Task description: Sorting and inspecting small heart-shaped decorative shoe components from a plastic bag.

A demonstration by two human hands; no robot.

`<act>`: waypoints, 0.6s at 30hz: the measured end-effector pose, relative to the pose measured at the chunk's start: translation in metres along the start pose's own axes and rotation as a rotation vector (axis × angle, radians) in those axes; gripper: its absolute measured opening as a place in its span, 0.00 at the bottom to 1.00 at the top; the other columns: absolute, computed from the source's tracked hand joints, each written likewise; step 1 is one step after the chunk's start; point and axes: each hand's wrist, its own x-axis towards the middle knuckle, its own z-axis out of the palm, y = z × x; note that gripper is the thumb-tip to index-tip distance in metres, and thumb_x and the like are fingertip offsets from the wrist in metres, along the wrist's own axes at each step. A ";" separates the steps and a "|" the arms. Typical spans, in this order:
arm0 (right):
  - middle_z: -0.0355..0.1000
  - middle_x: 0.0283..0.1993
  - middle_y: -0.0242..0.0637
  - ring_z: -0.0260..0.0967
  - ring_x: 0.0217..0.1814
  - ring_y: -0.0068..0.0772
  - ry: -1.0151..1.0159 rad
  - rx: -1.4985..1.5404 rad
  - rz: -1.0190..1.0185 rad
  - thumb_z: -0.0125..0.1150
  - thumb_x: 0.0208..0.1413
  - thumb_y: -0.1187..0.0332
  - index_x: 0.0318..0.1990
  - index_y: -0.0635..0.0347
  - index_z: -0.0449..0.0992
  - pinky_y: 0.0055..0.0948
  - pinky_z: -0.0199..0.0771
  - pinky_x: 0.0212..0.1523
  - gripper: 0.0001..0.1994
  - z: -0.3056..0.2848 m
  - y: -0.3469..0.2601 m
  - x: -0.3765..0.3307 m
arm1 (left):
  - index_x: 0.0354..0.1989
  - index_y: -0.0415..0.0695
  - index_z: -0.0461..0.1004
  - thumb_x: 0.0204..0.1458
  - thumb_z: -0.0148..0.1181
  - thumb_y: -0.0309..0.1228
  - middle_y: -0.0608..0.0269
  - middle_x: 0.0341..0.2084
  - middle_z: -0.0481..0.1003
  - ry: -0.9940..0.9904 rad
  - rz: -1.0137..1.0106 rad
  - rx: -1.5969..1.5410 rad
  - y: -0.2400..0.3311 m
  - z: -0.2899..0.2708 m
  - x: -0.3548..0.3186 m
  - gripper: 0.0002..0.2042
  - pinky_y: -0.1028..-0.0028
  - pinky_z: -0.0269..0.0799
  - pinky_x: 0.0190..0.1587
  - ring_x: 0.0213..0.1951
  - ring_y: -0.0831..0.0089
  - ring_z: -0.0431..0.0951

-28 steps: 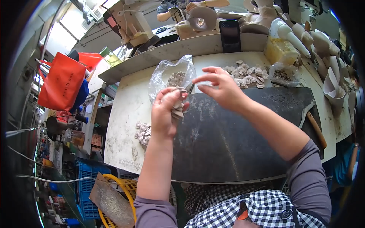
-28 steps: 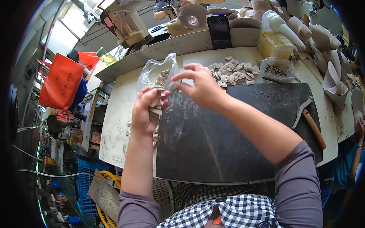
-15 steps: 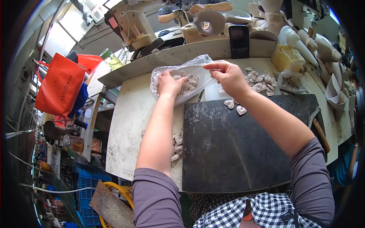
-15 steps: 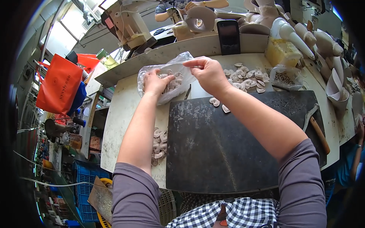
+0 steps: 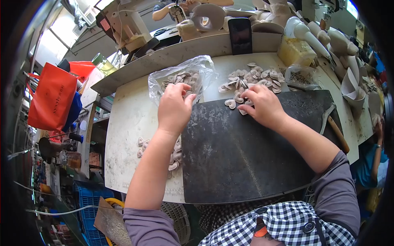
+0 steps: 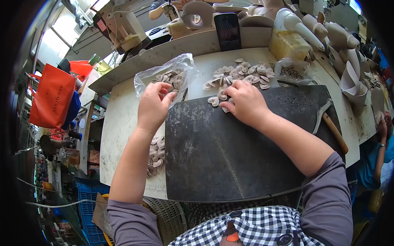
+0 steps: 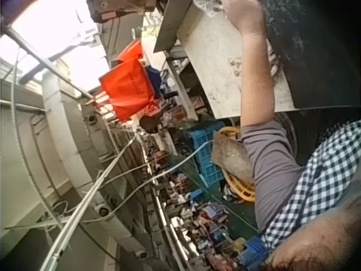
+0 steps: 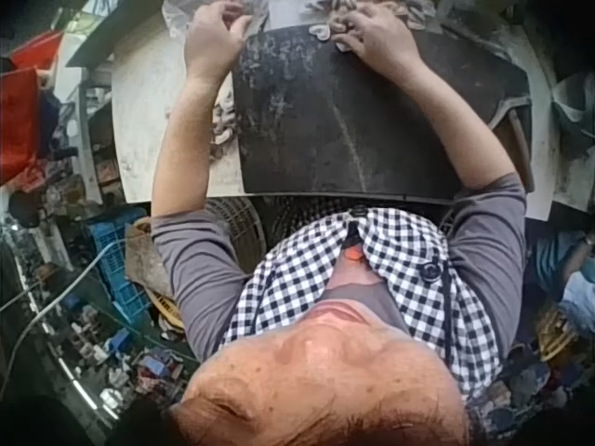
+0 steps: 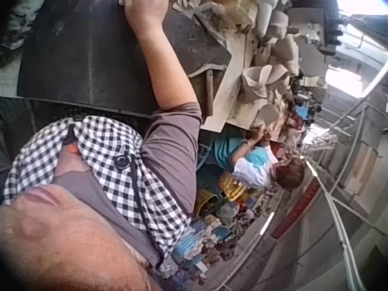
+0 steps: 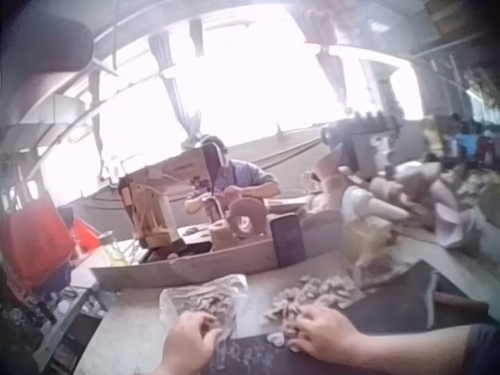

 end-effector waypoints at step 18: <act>0.74 0.32 0.38 0.73 0.39 0.37 0.054 0.687 0.247 0.61 0.48 0.78 0.35 0.60 0.78 0.30 0.75 0.44 0.07 -0.014 0.019 -0.061 | 0.39 0.43 0.71 0.41 0.68 0.28 0.54 0.39 0.69 -0.140 0.033 -0.290 0.131 0.107 -0.066 0.17 0.61 0.69 0.46 0.42 0.54 0.71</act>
